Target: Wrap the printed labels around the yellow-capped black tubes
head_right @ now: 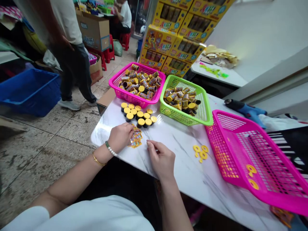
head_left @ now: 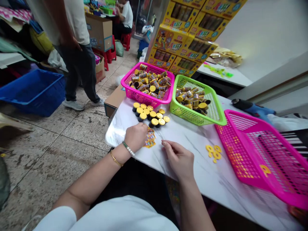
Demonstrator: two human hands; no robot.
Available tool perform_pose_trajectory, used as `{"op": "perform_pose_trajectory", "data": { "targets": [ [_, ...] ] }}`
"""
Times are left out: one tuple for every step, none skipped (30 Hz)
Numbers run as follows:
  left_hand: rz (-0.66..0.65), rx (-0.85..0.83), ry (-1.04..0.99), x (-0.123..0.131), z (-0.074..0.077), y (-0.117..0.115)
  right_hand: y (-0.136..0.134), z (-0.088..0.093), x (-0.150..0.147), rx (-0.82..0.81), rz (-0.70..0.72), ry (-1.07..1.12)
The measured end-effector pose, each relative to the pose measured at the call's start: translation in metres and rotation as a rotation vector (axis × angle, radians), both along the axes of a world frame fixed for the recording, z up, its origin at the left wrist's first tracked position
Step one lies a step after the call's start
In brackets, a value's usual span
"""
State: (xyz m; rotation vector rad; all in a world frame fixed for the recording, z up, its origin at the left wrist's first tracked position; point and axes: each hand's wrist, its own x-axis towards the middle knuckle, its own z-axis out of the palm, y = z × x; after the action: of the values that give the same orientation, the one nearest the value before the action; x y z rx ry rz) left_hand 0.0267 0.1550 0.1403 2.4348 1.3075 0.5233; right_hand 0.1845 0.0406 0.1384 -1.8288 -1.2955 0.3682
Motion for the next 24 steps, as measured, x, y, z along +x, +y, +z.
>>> {"op": "perform_pose_trajectory", "data": {
  "targets": [
    [-0.008, 0.015, -0.031, -0.002, 0.0, -0.002, -0.002, 0.001, 0.002, -0.007, -0.022, 0.064],
    [-0.015, 0.035, -0.075, -0.006, -0.001, -0.004, -0.003, 0.002, 0.004, -0.015, -0.039, 0.13],
    [-0.026, 0.061, -0.131, -0.009, -0.001, -0.008, -0.003, 0.005, 0.006, -0.027, -0.046, 0.198],
    [-0.045, 0.092, -0.193, -0.012, -0.001, -0.012, -0.001, 0.008, 0.008, -0.045, -0.037, 0.269],
    [-0.071, 0.125, -0.252, -0.015, -0.001, -0.016, 0.003, 0.011, 0.01, -0.074, -0.008, 0.34],
    [-0.106, 0.155, -0.305, -0.017, 0.0, -0.02, 0.007, 0.014, 0.01, -0.11, 0.037, 0.408],
    [-0.142, 0.176, -0.349, -0.019, 0.001, -0.023, 0.012, 0.016, 0.01, -0.15, 0.094, 0.468],
    [-0.175, 0.184, -0.388, -0.02, 0.002, -0.027, 0.018, 0.018, 0.008, -0.185, 0.15, 0.517],
    [-0.194, 0.18, -0.426, -0.021, 0.004, -0.031, 0.023, 0.019, 0.005, -0.204, 0.194, 0.556],
    [-0.194, 0.164, -0.468, -0.022, 0.007, -0.035, 0.027, 0.02, 0.001, -0.201, 0.213, 0.586],
    [-0.168, 0.137, -0.521, -0.023, 0.01, -0.04, 0.03, 0.02, -0.004, -0.174, 0.207, 0.611],
    [-0.12, 0.102, -0.582, -0.024, 0.013, -0.044, 0.032, 0.02, -0.01, -0.13, 0.18, 0.631],
    [-0.058, 0.059, -0.646, -0.025, 0.015, -0.048, 0.033, 0.02, -0.016, -0.078, 0.137, 0.643],
    [0.004, 0.012, -0.71, -0.027, 0.018, -0.053, 0.033, 0.019, -0.022, -0.028, 0.087, 0.648],
    [0.059, -0.037, -0.764, -0.028, 0.019, -0.057, 0.032, 0.019, -0.028, 0.014, 0.042, 0.643],
    [0.101, -0.083, -0.808, -0.03, 0.02, -0.06, 0.03, 0.018, -0.033, 0.043, 0.008, 0.632],
    [0.13, -0.128, -0.842, -0.031, 0.02, -0.062, 0.028, 0.017, -0.037, 0.059, -0.011, 0.616],
    [0.15, -0.174, -0.871, -0.032, 0.02, -0.064, 0.027, 0.016, -0.041, 0.07, -0.02, 0.599],
    [0.169, -0.221, -0.9, -0.032, 0.019, -0.065, 0.025, 0.014, -0.044, 0.078, -0.021, 0.58],
    [0.185, -0.274, -0.928, -0.032, 0.019, -0.065, 0.024, 0.013, -0.047, 0.086, -0.018, 0.559],
    [0.203, -0.332, -0.959, -0.031, 0.019, -0.065, 0.022, 0.012, -0.05, 0.1, -0.016, 0.536],
    [0.223, -0.389, -0.992, -0.031, 0.019, -0.064, 0.021, 0.012, -0.052, 0.117, -0.013, 0.511],
    [0.241, -0.442, -1.021, -0.03, 0.019, -0.063, 0.02, 0.011, -0.054, 0.14, -0.009, 0.481],
    [0.255, -0.489, -1.046, -0.03, 0.02, -0.062, 0.019, 0.01, -0.055, 0.165, -0.001, 0.445]
  ]
}}
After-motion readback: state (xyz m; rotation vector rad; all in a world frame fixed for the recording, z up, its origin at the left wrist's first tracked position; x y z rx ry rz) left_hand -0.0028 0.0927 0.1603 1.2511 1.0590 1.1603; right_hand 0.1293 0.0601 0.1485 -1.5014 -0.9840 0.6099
